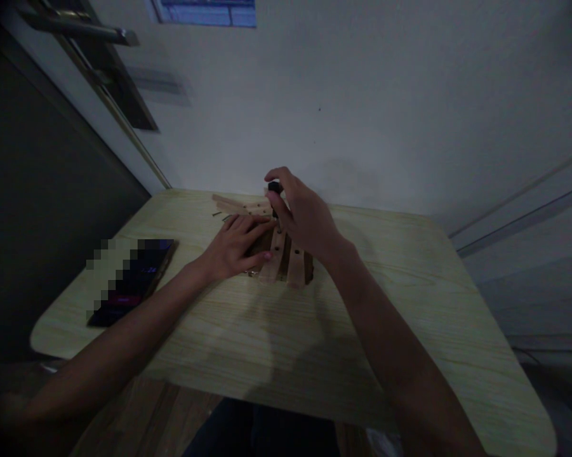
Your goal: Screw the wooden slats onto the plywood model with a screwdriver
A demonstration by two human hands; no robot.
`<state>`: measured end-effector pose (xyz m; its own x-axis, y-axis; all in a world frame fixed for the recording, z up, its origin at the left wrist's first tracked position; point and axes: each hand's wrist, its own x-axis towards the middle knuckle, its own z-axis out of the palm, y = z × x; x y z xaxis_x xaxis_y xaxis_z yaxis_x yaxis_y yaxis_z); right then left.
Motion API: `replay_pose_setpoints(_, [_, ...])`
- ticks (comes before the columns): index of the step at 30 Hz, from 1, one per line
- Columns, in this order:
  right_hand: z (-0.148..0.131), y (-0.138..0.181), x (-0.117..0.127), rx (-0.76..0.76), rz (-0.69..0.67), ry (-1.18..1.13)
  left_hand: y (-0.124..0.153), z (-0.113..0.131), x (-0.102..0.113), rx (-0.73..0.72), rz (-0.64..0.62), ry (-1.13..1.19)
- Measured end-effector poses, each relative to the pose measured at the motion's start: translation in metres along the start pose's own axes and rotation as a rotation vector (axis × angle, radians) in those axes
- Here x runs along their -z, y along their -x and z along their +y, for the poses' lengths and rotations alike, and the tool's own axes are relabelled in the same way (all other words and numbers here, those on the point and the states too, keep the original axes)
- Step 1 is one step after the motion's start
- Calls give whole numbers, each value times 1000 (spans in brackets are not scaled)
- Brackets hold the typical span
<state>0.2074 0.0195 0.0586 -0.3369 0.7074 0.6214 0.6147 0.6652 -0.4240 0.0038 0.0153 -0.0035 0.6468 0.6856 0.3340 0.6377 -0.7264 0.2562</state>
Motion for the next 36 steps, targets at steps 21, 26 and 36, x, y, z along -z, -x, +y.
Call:
replay_pose_setpoints(21, [5,-5,10,-22,48,58,1,1,0,8,5,-3])
replay_pose_setpoints(26, [5,-6,8,-44,29,-52,1,1,0,-3,11,8])
replay_pose_setpoints(36, [3,-5,7,-78,44,-238,2,1,-1,-1,11,-1])
